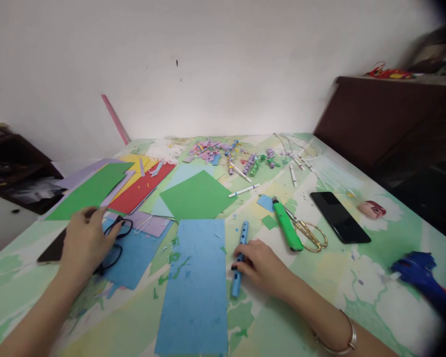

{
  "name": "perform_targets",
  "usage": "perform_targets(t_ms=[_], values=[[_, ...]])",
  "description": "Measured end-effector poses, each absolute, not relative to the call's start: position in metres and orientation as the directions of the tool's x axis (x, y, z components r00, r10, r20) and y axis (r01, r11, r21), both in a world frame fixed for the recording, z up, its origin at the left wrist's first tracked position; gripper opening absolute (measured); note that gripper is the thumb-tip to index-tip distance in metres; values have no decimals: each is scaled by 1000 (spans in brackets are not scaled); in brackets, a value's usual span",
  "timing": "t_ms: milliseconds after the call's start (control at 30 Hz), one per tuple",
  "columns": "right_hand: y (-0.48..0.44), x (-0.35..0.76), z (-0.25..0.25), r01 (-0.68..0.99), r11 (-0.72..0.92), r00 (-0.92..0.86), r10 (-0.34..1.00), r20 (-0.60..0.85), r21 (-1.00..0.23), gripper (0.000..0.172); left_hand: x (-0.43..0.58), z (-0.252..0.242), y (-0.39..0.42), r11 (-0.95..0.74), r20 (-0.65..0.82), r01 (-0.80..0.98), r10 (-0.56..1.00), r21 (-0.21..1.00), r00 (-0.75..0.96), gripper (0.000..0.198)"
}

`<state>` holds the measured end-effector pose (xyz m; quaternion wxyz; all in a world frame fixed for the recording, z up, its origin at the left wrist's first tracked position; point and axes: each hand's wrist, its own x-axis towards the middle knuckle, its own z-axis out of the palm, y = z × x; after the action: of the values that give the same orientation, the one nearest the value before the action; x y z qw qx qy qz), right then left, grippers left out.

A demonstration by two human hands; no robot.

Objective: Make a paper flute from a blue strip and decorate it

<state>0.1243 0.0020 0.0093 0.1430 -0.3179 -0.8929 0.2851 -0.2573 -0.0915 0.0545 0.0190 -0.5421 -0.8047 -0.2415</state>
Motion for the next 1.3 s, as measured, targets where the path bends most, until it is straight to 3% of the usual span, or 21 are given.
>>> perform_targets(t_ms=[33,100,167,267,467,567,633,767,900,1133,1300], values=[[2,125,10,486,623,-747,660,79,-612,11,-245,53,-88,296,453,904,790,308,-413,30],[4,126,11,475,598,-724,682,99,-645,11,-217,52,-80,245,553,904,724,351,-411,30],[7,127,13,454,579,-699,703,133,-677,13,-193,53,-68,172,385,872,846,459,-370,25],[11,130,14,438,571,-655,732,190,-694,13,-171,51,-47,168,238,788,898,592,-369,17],[19,132,7,476,602,-598,756,266,-641,21,-140,36,-22,116,88,602,950,790,-298,18],[21,130,2,501,654,-583,739,337,-566,19,-110,32,-24,101,-12,418,978,903,-209,29],[20,129,1,457,708,-556,700,448,-539,13,-88,34,-28,205,-198,73,976,976,-95,37],[13,126,6,264,804,-481,589,650,-533,18,-56,43,-36,322,-321,-294,946,900,53,39],[6,125,9,214,839,-448,539,713,-500,19,-45,44,-42,316,-312,-474,946,822,89,32],[5,124,-3,320,821,-463,571,678,-473,17,-40,22,-52,301,-290,-581,950,756,115,32],[6,124,-3,343,840,-496,542,679,-420,15,-43,10,-57,310,-267,-475,951,824,158,37]])
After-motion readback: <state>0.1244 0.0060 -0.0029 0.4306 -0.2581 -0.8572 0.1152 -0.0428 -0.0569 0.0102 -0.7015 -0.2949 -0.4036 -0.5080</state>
